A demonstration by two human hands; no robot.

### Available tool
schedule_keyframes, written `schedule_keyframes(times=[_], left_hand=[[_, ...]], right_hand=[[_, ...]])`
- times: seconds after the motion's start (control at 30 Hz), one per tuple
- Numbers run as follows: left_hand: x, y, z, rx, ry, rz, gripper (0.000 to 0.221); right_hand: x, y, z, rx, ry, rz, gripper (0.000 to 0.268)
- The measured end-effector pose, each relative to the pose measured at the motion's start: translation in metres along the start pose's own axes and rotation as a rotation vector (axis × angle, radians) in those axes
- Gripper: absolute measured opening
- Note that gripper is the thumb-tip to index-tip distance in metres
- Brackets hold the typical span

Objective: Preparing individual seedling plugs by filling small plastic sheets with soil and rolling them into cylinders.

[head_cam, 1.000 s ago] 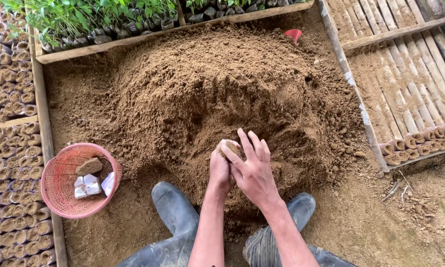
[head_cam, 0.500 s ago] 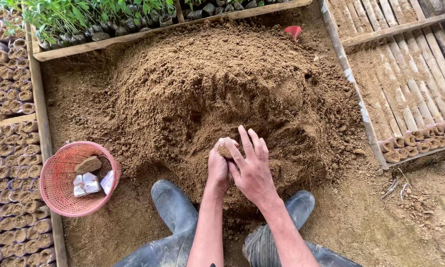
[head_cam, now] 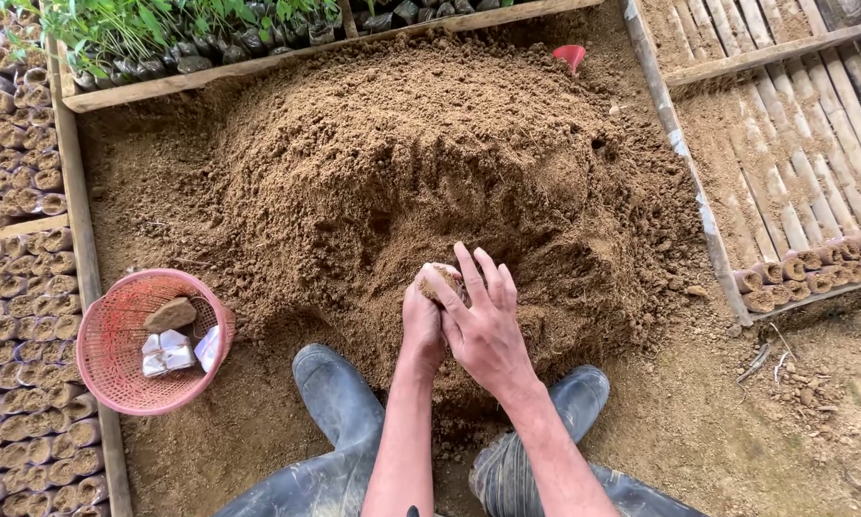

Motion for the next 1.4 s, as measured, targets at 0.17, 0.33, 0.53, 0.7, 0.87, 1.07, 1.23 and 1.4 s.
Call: schedule_keyframes(times=[0.17, 0.33, 0.53, 0.7, 0.87, 1.07, 1.23, 1.4], left_hand=[[-0.007, 0.006, -0.007, -0.057, 0.005, 0.037, 0.035], [-0.004, 0.009, -0.006, -0.067, 0.017, 0.058, 0.032], [0.0, -0.009, 0.009, -0.007, 0.003, -0.025, 0.039], [-0.007, -0.019, 0.018, -0.069, -0.016, -0.007, 0.064], [-0.021, -0.003, 0.001, 0.018, -0.01, -0.093, 0.083], [-0.022, 0.006, -0.009, 0.156, -0.108, 0.009, 0.097], [-0.037, 0.018, -0.024, 0.181, -0.111, 0.019, 0.1], [-0.029, 0.049, -0.034, 0.059, -0.039, 0.557, 0.056]], right_hand=[[-0.006, 0.001, -0.005, -0.044, -0.021, -0.011, 0.051], [-0.005, -0.003, -0.005, -0.074, -0.016, -0.004, 0.051], [0.017, -0.003, 0.008, -0.035, 0.037, -0.01, 0.053], [0.029, 0.001, 0.022, 0.054, -0.056, -0.054, 0.051], [0.03, 0.01, 0.033, -0.016, -0.322, 0.029, 0.045], [0.025, 0.015, 0.047, -0.05, -0.521, 0.086, 0.036], [0.057, 0.018, 0.071, -0.081, -0.695, 0.25, 0.032], [0.066, 0.055, 0.098, -0.079, -0.733, 0.18, 0.029]])
Point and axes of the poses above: each hand's wrist, its own z-axis towards the middle knuckle, its own x-axis out of the back of the hand, y = z × x, the point moved 3 cm from there along z, towards the middle knuckle, and after that the axes turned 5 degrees about y, right-handed, at the moved point
